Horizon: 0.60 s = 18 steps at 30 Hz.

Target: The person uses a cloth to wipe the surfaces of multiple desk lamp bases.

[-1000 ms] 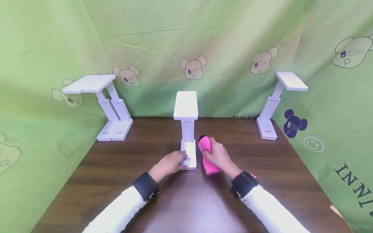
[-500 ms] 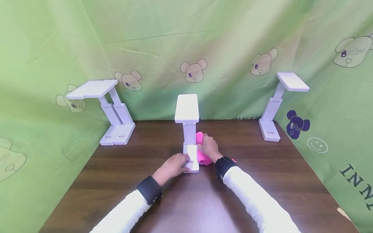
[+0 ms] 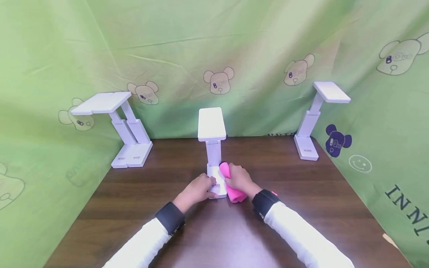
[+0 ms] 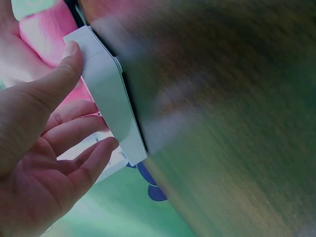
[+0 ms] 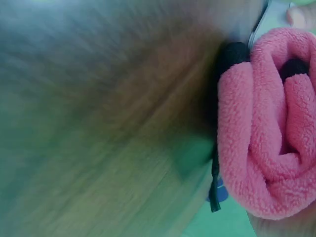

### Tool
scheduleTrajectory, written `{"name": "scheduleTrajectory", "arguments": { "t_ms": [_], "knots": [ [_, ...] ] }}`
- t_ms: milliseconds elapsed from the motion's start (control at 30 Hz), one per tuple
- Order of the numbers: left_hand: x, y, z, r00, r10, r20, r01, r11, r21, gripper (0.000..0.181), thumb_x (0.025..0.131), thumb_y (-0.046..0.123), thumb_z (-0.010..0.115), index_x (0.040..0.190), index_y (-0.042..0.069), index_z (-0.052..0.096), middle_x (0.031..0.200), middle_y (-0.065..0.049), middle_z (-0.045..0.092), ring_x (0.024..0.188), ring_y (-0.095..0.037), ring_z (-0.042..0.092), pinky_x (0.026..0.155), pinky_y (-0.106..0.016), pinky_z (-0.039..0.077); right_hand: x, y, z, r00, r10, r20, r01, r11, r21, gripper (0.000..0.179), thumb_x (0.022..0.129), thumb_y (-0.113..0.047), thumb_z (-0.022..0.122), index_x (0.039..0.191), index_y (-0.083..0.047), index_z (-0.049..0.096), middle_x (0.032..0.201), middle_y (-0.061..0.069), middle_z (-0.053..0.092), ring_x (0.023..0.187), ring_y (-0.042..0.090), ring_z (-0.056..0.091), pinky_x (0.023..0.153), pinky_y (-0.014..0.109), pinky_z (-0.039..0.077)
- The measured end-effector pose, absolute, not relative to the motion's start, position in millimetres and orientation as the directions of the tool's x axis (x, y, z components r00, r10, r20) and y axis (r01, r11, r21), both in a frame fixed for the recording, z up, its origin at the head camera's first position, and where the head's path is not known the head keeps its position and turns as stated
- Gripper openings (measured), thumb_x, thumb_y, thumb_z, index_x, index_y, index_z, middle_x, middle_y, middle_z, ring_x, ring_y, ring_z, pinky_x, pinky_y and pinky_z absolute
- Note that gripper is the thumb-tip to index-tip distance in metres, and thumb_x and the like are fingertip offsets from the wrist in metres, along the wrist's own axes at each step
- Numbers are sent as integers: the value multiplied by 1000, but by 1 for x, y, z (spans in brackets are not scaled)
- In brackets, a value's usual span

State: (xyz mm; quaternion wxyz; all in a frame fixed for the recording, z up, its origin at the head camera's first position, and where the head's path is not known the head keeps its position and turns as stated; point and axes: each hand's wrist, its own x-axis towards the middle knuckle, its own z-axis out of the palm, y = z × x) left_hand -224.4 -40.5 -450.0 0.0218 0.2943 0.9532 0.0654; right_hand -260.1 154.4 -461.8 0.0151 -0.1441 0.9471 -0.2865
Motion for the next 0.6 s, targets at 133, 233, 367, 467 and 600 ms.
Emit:
{"name": "scheduleTrajectory", "arguments": {
  "t_ms": [133,233,367,467,600],
  "knots": [
    [-225,-42,-451,-823,569,-1,563,814,143,50,80,42,84,111,7,69,85,-5,65,83,-18,54,77,-26,51,-247,160,-459,-945,-326,26,-287,789,-543,50,86,-13,80,126,6,56,91,15,67,72,20,63,67,36,57],
    [-226,-44,-453,-820,572,15,567,810,149,48,81,41,83,111,6,68,86,-6,65,83,-18,54,77,-27,52,-240,167,-456,-931,-365,-24,-290,776,-561,59,86,-13,80,135,6,54,99,15,68,77,19,64,72,38,58],
    [-226,-47,-454,-829,559,17,555,818,152,46,81,40,83,108,7,68,85,-5,65,83,-19,54,77,-27,51,-231,178,-453,-882,-465,-73,-345,746,-570,66,86,-15,79,141,7,50,107,15,68,84,18,63,75,37,57],
    [-226,-47,-453,-829,559,14,555,819,147,46,80,40,84,107,7,68,83,-5,63,82,-19,54,77,-27,50,-226,191,-450,-822,-563,-81,-422,699,-577,62,86,-16,78,139,6,53,106,11,68,84,16,63,72,33,55],
    [-225,-42,-452,-820,572,-3,567,814,125,48,81,40,84,109,6,68,83,-6,63,80,-19,54,76,-27,51,-226,209,-445,-793,-606,-69,-452,660,-600,55,86,-16,75,134,2,58,98,4,66,78,13,62,66,30,54]
  ]
}}
